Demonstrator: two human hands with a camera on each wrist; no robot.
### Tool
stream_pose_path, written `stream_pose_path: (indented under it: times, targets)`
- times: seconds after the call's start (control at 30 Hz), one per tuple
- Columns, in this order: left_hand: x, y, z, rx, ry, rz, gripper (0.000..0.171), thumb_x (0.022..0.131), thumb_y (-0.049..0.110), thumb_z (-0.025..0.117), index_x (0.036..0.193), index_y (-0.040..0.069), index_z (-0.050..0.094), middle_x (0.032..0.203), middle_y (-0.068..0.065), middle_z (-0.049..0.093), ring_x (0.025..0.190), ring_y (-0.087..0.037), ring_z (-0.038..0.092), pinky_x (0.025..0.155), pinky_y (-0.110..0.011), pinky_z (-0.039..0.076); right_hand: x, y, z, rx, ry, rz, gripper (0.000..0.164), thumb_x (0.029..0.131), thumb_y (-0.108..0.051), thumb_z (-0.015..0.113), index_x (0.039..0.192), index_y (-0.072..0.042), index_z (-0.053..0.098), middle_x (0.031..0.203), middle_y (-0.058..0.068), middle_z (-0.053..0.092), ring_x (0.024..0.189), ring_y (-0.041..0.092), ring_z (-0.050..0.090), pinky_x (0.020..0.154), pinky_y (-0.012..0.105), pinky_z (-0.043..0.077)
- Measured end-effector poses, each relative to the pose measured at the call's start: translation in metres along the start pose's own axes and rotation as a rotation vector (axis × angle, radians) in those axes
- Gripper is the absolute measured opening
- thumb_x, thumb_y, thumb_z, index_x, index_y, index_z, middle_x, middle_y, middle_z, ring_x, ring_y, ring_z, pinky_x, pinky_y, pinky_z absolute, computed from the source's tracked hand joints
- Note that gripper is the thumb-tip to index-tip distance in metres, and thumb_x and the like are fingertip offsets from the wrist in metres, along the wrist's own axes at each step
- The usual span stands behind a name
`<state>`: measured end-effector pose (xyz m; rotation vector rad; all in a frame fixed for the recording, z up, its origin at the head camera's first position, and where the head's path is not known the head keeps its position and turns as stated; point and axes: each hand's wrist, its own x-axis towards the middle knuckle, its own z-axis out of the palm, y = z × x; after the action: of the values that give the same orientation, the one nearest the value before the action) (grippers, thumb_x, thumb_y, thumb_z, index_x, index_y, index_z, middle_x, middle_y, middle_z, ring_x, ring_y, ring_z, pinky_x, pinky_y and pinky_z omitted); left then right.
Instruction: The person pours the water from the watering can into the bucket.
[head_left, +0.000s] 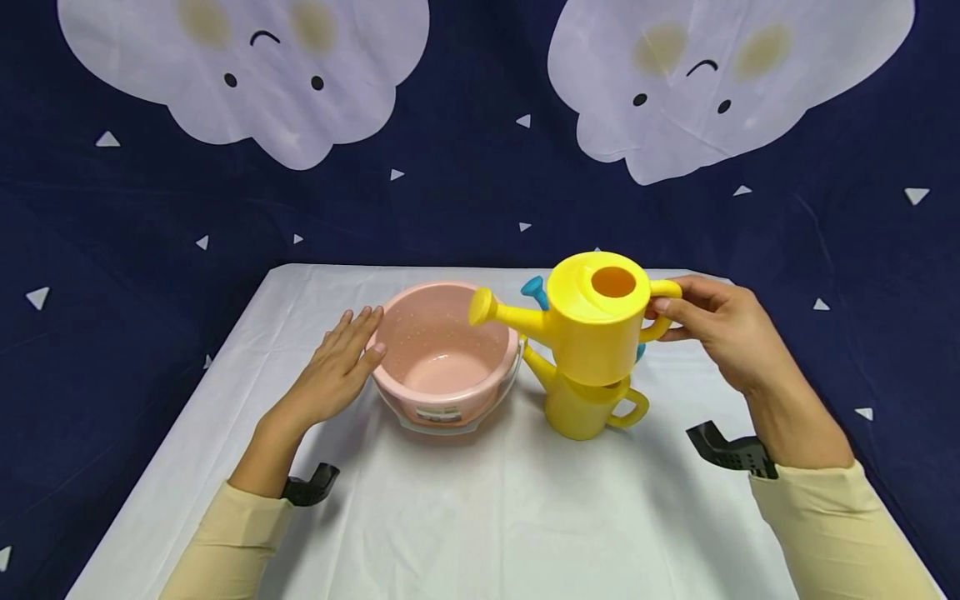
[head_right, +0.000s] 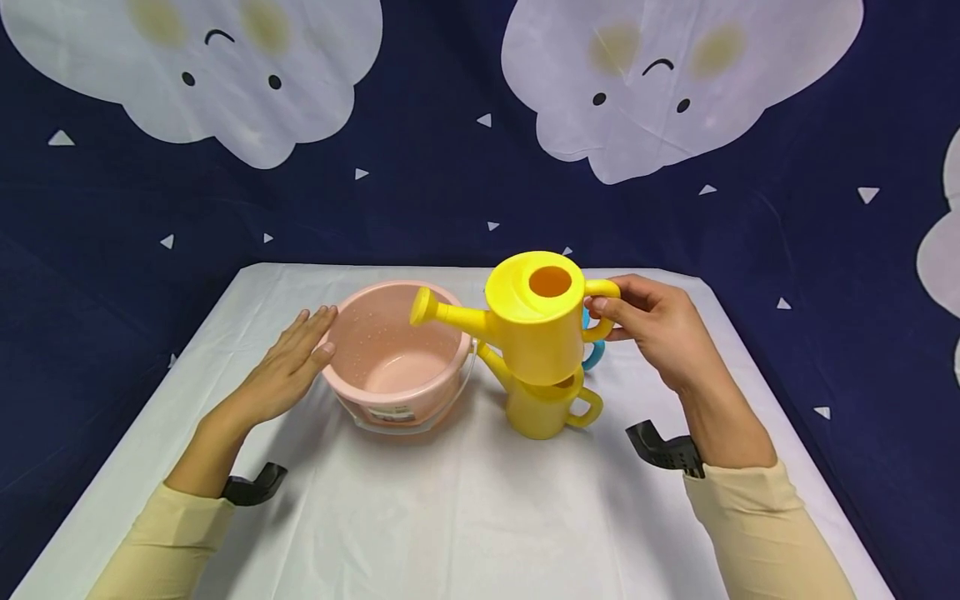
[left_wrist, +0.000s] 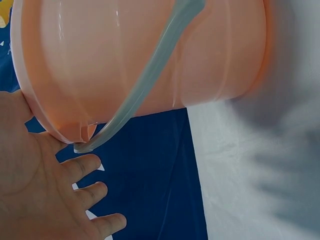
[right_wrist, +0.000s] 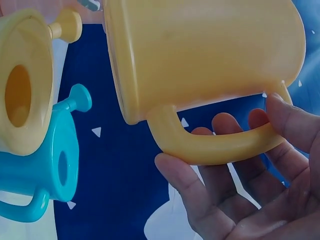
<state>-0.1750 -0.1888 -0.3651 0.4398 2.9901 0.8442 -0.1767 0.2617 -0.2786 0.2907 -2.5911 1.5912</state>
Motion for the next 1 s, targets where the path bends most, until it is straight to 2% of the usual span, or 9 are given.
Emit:
stream_pose_path:
  times: [0.17,0.4,0.83,1.0]
  targets:
    - [0.000,-0.001,0.000,-0.002,0.001,0.000,0.060,0.101,0.049,0.027,0.153,0.023,0.011,0.160,-0.009,0.010,0.149,-0.031,-0.002,0.116,-0.060,0.003,0.003,-0.001,0.002,-0.008,0.010,0.006,0.030,0.092,-0.028,0.059,0.115,-0.008,0.063,0.091,-0.012,0.069,0.084,0.010,0.068,0.070,0.024,0.057]
    - [0.001,-0.002,0.001,-0.002,0.001,0.009,0.060,0.101,0.048,0.027,0.153,0.023,0.011,0.160,-0.011,0.011,0.149,-0.032,-0.001,0.116,-0.061,0.004,0.006,-0.003,0.004,0.008,0.022,0.003,0.031,0.092,-0.028,0.060,0.114,-0.007,0.063,0.091,-0.010,0.070,0.083,0.007,0.067,0.070,0.023,0.057]
    - [0.000,-0.001,0.001,-0.001,-0.003,0.005,0.059,0.101,0.048,0.027,0.153,0.023,0.011,0.160,-0.009,0.010,0.149,-0.032,-0.001,0.116,-0.061,0.004,0.015,-0.007,0.007,-0.091,0.027,0.031,0.037,0.091,-0.036,0.059,0.115,-0.007,0.062,0.091,-0.015,0.067,0.086,0.003,0.065,0.073,0.021,0.056]
    - [0.000,-0.001,0.001,-0.007,-0.002,0.003,0.059,0.101,0.049,0.026,0.153,0.024,0.011,0.161,-0.008,0.010,0.149,-0.030,-0.001,0.116,-0.061,0.003,0.017,-0.008,0.010,-0.087,0.035,0.024,0.038,0.091,-0.036,0.059,0.116,-0.008,0.062,0.092,-0.013,0.067,0.086,0.003,0.064,0.073,0.021,0.056]
